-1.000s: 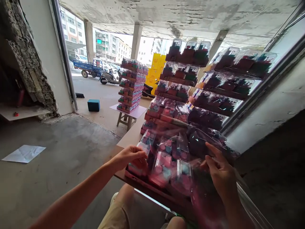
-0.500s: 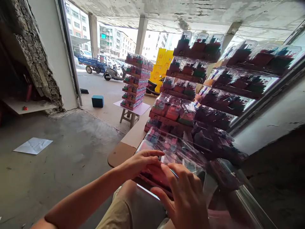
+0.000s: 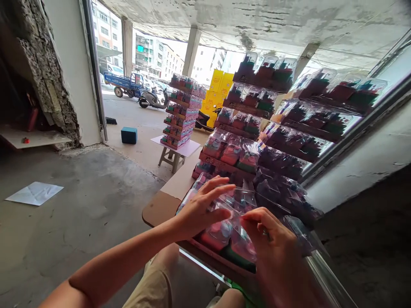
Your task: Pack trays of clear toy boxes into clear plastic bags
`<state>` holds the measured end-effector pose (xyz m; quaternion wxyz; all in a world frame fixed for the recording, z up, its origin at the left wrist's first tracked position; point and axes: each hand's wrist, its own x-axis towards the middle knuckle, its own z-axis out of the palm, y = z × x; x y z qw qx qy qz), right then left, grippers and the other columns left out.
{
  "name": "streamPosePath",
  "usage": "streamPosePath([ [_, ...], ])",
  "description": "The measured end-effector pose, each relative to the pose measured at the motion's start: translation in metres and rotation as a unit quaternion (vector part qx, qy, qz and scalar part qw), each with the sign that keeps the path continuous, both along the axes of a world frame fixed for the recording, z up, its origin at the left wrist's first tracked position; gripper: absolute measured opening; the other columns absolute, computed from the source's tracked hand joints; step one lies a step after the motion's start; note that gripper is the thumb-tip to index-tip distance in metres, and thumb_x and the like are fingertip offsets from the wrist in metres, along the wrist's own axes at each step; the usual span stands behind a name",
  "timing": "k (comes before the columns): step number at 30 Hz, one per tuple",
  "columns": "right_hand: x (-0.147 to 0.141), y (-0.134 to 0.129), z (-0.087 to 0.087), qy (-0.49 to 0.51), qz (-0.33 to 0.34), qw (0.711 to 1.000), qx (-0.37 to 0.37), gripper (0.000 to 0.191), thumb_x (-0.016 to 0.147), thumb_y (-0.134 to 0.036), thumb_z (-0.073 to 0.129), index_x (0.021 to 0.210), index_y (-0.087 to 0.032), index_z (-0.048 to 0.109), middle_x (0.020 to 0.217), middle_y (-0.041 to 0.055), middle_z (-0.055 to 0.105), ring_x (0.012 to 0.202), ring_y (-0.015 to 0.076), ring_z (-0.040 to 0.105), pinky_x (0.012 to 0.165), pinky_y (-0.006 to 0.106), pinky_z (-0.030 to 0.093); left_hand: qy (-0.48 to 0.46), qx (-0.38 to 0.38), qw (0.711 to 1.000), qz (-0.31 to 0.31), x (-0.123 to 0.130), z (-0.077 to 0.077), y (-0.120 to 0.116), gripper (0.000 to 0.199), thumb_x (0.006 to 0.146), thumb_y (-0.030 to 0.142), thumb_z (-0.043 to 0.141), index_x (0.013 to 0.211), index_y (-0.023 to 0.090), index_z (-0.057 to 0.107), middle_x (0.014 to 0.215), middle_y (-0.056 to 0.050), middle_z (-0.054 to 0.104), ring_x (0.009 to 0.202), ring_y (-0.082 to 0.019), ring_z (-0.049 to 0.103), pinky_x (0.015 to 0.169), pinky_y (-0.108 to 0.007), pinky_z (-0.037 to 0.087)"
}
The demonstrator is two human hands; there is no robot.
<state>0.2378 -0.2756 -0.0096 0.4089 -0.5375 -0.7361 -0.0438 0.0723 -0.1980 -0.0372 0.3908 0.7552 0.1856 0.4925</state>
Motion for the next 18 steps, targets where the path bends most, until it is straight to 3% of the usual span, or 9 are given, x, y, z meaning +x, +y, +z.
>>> streamPosePath([
  [3, 0.005, 0.001, 0.012, 0.050, -0.011, 0.998, -0.030, 0.020, 0.084, -0.034, 0.054, 0.068, -0.021, 0.054, 0.062, -0.0031, 0.051, 0.052, 0.0099, 0.044, 0.050, 0.021, 0.038, 0.029, 0.054, 0.996, -0.067, 0.004, 0.013, 0.005, 0.030, 0.081, 0.040, 0.060, 0.106, 0.025, 0.065, 0.118, -0.004, 0.062, 0.125, -0.023, 0.043, 0.112, -0.040, 0.014],
  [6, 0.006, 0.003, 0.017, 0.076, -0.015, 0.997, -0.017, 0.022, 0.082, -0.036, 0.056, 0.067, -0.021, 0.053, 0.062, -0.0031, 0.049, 0.053, 0.0098, 0.044, 0.051, 0.022, 0.038, 0.017, 0.038, 0.999, -0.027, 0.013, 0.019, 0.007, 0.011, 0.079, 0.028, 0.065, 0.085, 0.020, 0.070, 0.086, 0.001, 0.072, 0.090, -0.016, 0.064, 0.109, -0.036, 0.021],
  [8, 0.006, 0.002, 0.019, 0.073, 0.008, 0.997, -0.009, 0.022, 0.082, -0.036, 0.057, 0.066, -0.021, 0.053, 0.064, -0.0026, 0.050, 0.054, 0.0097, 0.045, 0.052, 0.022, 0.038, 0.009, 0.035, 0.999, 0.017, 0.019, 0.020, 0.007, 0.007, 0.078, 0.022, 0.065, 0.075, 0.019, 0.070, 0.072, 0.005, 0.070, 0.070, -0.011, 0.064, 0.105, -0.032, 0.029],
  [11, 0.006, -0.001, 0.023, 0.055, 0.015, 0.998, 0.003, 0.023, 0.081, -0.037, 0.058, 0.066, -0.021, 0.052, 0.067, -0.0022, 0.051, 0.056, 0.0098, 0.045, 0.053, 0.023, 0.039, 0.005, 0.034, 0.997, 0.064, 0.026, 0.023, 0.003, 0.008, 0.075, 0.017, 0.067, 0.068, 0.018, 0.070, 0.062, 0.005, 0.068, 0.064, -0.009, 0.060, 0.098, -0.027, 0.036],
  [14, 0.010, -0.002, 0.027, 0.026, -0.043, 0.998, 0.031, 0.018, 0.079, -0.041, 0.060, 0.079, -0.022, 0.057, 0.067, -0.0027, 0.053, 0.055, 0.0105, 0.047, 0.053, 0.024, 0.039, 0.010, 0.036, 0.997, 0.068, 0.028, 0.029, -0.002, 0.008, 0.074, 0.016, 0.068, 0.066, 0.017, 0.069, 0.059, 0.004, 0.065, 0.062, -0.010, 0.058, 0.082, -0.022, 0.043],
  [18, 0.013, -0.002, 0.036, -0.064, -0.074, 0.993, 0.061, 0.015, 0.082, -0.038, 0.057, 0.089, -0.024, 0.059, 0.068, -0.0027, 0.058, 0.053, 0.0109, 0.048, 0.051, 0.024, 0.040, 0.027, 0.036, 0.998, 0.041, 0.030, 0.038, -0.009, 0.014, 0.080, 0.017, 0.061, 0.068, 0.015, 0.069, 0.061, 0.002, 0.065, 0.063, -0.010, 0.056, 0.065, -0.018, 0.041],
])
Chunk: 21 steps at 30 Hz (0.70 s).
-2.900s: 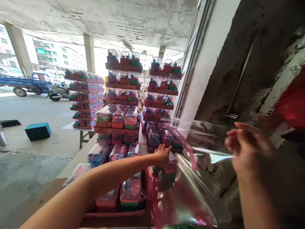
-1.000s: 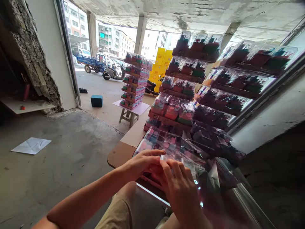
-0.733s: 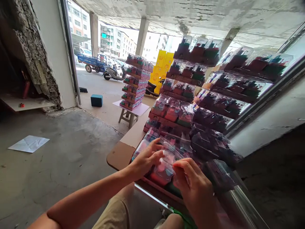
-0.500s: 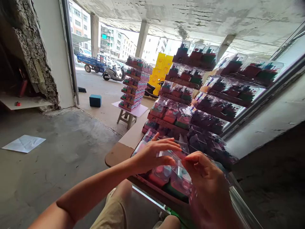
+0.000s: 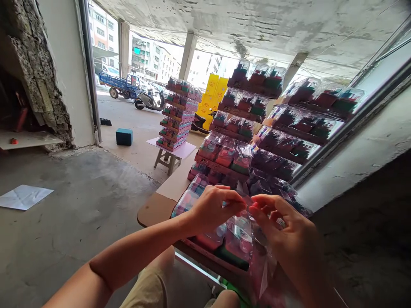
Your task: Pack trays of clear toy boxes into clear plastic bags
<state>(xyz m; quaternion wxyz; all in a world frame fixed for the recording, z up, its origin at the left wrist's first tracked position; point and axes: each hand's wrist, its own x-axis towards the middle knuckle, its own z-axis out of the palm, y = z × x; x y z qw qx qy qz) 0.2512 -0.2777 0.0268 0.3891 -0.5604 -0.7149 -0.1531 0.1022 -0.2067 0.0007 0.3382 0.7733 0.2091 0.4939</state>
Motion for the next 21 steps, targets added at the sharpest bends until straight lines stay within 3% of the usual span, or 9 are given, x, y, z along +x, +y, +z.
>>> streamPosePath([
  [4, -0.0063, -0.0011, 0.0095, -0.139, -0.005, 0.985, 0.100, 0.016, 0.088, -0.032, 0.049, 0.097, -0.021, 0.056, 0.083, 0.0034, 0.059, 0.070, 0.0154, 0.055, 0.060, 0.027, 0.042, -0.015, -0.028, 0.997, -0.069, 0.0016, 0.0026, -0.0033, 0.022, 0.086, 0.018, 0.049, 0.076, 0.012, 0.068, 0.065, -0.001, 0.066, 0.062, -0.010, 0.058, 0.063, -0.017, 0.042],
  [8, -0.0098, -0.0034, 0.0084, -0.292, -0.060, 0.938, 0.177, 0.012, 0.088, -0.025, 0.049, 0.094, -0.020, 0.058, 0.087, 0.0071, 0.057, 0.079, 0.0195, 0.053, 0.067, 0.032, 0.038, -0.023, -0.066, 0.993, -0.099, 0.0025, 0.0018, -0.0045, 0.022, 0.087, 0.019, 0.045, 0.084, 0.011, 0.066, 0.068, -0.003, 0.068, 0.066, -0.013, 0.062, 0.065, -0.019, 0.044],
  [13, -0.0026, -0.0034, 0.0014, -0.306, -0.084, 0.917, 0.242, 0.025, 0.083, -0.024, 0.058, 0.107, -0.018, 0.054, 0.093, 0.0100, 0.053, 0.081, 0.0200, 0.051, 0.069, 0.031, 0.039, -0.010, -0.089, 0.992, -0.089, 0.0030, 0.0022, -0.0069, 0.022, 0.085, 0.018, 0.045, 0.083, 0.012, 0.066, 0.069, -0.004, 0.069, 0.065, -0.014, 0.062, 0.064, -0.020, 0.044],
  [16, -0.0003, -0.0017, 0.0013, -0.333, -0.074, 0.910, 0.236, 0.014, 0.083, -0.019, 0.057, 0.098, -0.019, 0.057, 0.088, 0.0073, 0.055, 0.080, 0.0190, 0.051, 0.069, 0.031, 0.037, -0.011, -0.109, 0.989, -0.097, 0.0032, 0.0012, -0.0075, 0.021, 0.084, 0.021, 0.046, 0.082, 0.012, 0.065, 0.069, -0.004, 0.069, 0.066, -0.014, 0.062, 0.063, -0.021, 0.044],
  [18, -0.0006, -0.0004, 0.0031, -0.322, -0.067, 0.922, 0.206, 0.010, 0.086, -0.022, 0.054, 0.092, -0.019, 0.060, 0.082, 0.0056, 0.055, 0.076, 0.0178, 0.050, 0.067, 0.031, 0.034, -0.013, -0.120, 0.987, -0.102, 0.0033, 0.0003, -0.0073, 0.022, 0.084, 0.023, 0.047, 0.083, 0.011, 0.065, 0.070, -0.005, 0.069, 0.066, -0.015, 0.063, 0.063, -0.021, 0.045],
  [21, -0.0016, 0.0006, 0.0064, -0.289, -0.038, 0.943, 0.163, 0.018, 0.089, -0.028, 0.049, 0.089, -0.017, 0.063, 0.076, 0.0047, 0.057, 0.072, 0.0173, 0.048, 0.066, 0.031, 0.033, -0.014, -0.121, 0.987, -0.108, 0.0034, -0.0001, -0.0074, 0.023, 0.085, 0.023, 0.046, 0.087, 0.011, 0.065, 0.071, -0.005, 0.069, 0.068, -0.015, 0.063, 0.065, -0.021, 0.045],
])
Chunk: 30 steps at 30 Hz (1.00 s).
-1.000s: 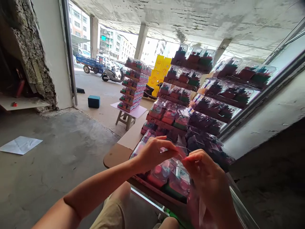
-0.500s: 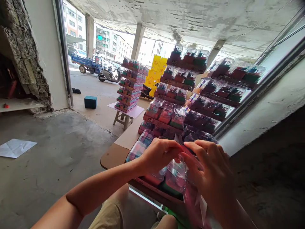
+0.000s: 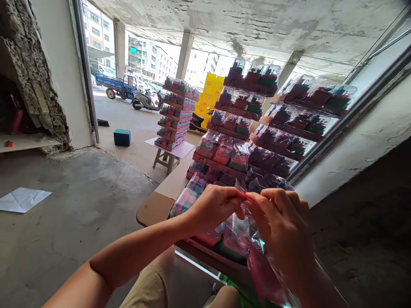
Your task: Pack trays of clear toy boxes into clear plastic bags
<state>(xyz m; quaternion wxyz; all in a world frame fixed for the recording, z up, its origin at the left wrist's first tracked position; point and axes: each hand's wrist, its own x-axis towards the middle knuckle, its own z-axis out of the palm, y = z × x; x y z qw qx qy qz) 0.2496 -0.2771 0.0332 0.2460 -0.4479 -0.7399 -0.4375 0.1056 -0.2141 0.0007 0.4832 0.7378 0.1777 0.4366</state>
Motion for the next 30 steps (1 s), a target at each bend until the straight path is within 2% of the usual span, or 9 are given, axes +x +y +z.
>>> streamPosePath([
  [3, -0.001, -0.001, 0.002, 0.005, 0.013, 0.999, -0.035, 0.020, 0.090, -0.027, 0.047, 0.088, -0.017, 0.064, 0.073, 0.0036, 0.057, 0.071, 0.0173, 0.049, 0.068, 0.032, 0.033, 0.009, 0.020, 1.000, 0.000, 0.000, 0.001, -0.001, 0.022, 0.085, 0.020, 0.045, 0.084, 0.012, 0.065, 0.070, -0.003, 0.068, 0.067, -0.014, 0.062, 0.065, -0.020, 0.045],
  [9, 0.000, 0.000, 0.003, -0.010, 0.023, 0.999, -0.042, 0.016, 0.090, -0.021, 0.046, 0.082, -0.018, 0.060, 0.070, 0.0020, 0.058, 0.069, 0.0167, 0.049, 0.068, 0.032, 0.033, 0.047, 0.067, 0.996, 0.030, 0.002, 0.004, -0.005, 0.022, 0.083, 0.015, 0.045, 0.074, 0.015, 0.064, 0.067, 0.001, 0.068, 0.063, -0.011, 0.061, 0.063, -0.018, 0.043],
  [16, 0.003, 0.001, -0.001, 0.043, 0.009, 0.999, -0.013, 0.013, 0.087, -0.019, 0.047, 0.077, -0.018, 0.055, 0.072, 0.0041, 0.053, 0.071, 0.0183, 0.047, 0.066, 0.032, 0.036, 0.037, 0.041, 0.998, 0.024, 0.002, 0.000, -0.005, 0.022, 0.082, 0.014, 0.045, 0.088, 0.013, 0.067, 0.068, -0.002, 0.070, 0.067, -0.013, 0.064, 0.066, -0.020, 0.046],
  [20, 0.003, 0.002, -0.003, 0.035, 0.022, 0.998, -0.043, 0.012, 0.088, -0.025, 0.049, 0.091, -0.019, 0.059, 0.079, 0.0040, 0.056, 0.075, 0.0182, 0.051, 0.069, 0.033, 0.037, 0.029, 0.048, 0.998, 0.028, 0.001, -0.002, -0.003, 0.020, 0.082, 0.014, 0.046, 0.083, 0.014, 0.066, 0.068, -0.001, 0.069, 0.066, -0.012, 0.064, 0.064, -0.019, 0.045],
  [23, 0.004, 0.003, -0.003, 0.086, 0.020, 0.995, -0.041, 0.032, 0.087, -0.036, 0.050, 0.112, -0.016, 0.054, 0.099, 0.0103, 0.056, 0.087, 0.0221, 0.054, 0.072, 0.035, 0.041, 0.043, 0.071, 0.996, 0.035, 0.000, -0.002, -0.002, 0.019, 0.083, 0.014, 0.045, 0.079, 0.014, 0.063, 0.070, -0.001, 0.069, 0.065, -0.011, 0.062, 0.061, -0.018, 0.043],
  [24, 0.004, 0.003, -0.002, 0.116, 0.023, 0.992, -0.048, 0.035, 0.086, -0.039, 0.050, 0.113, -0.017, 0.053, 0.102, 0.0111, 0.056, 0.089, 0.0224, 0.055, 0.072, 0.035, 0.043, 0.050, 0.076, 0.995, 0.041, 0.000, -0.002, -0.002, 0.017, 0.083, 0.014, 0.045, 0.079, 0.015, 0.062, 0.070, -0.001, 0.069, 0.066, -0.011, 0.062, 0.061, -0.018, 0.043],
  [27, 0.002, -0.001, -0.001, 0.170, 0.048, 0.976, -0.130, 0.019, 0.086, -0.039, 0.051, 0.087, -0.022, 0.060, 0.085, 0.0036, 0.061, 0.074, 0.0167, 0.058, 0.065, 0.029, 0.044, 0.062, 0.082, 0.992, 0.070, -0.002, -0.003, -0.003, 0.012, 0.082, 0.015, 0.049, 0.081, 0.016, 0.060, 0.069, 0.001, 0.068, 0.067, -0.011, 0.061, 0.063, -0.019, 0.043],
  [30, -0.005, -0.008, -0.002, 0.200, 0.091, 0.956, -0.192, 0.022, 0.086, -0.036, 0.052, 0.070, -0.022, 0.059, 0.073, -0.0004, 0.060, 0.066, 0.0131, 0.057, 0.064, 0.026, 0.043, 0.057, 0.085, 0.989, 0.107, -0.003, -0.006, -0.002, 0.008, 0.079, 0.014, 0.051, 0.078, 0.017, 0.060, 0.070, 0.002, 0.067, 0.068, -0.011, 0.060, 0.067, -0.020, 0.044],
])
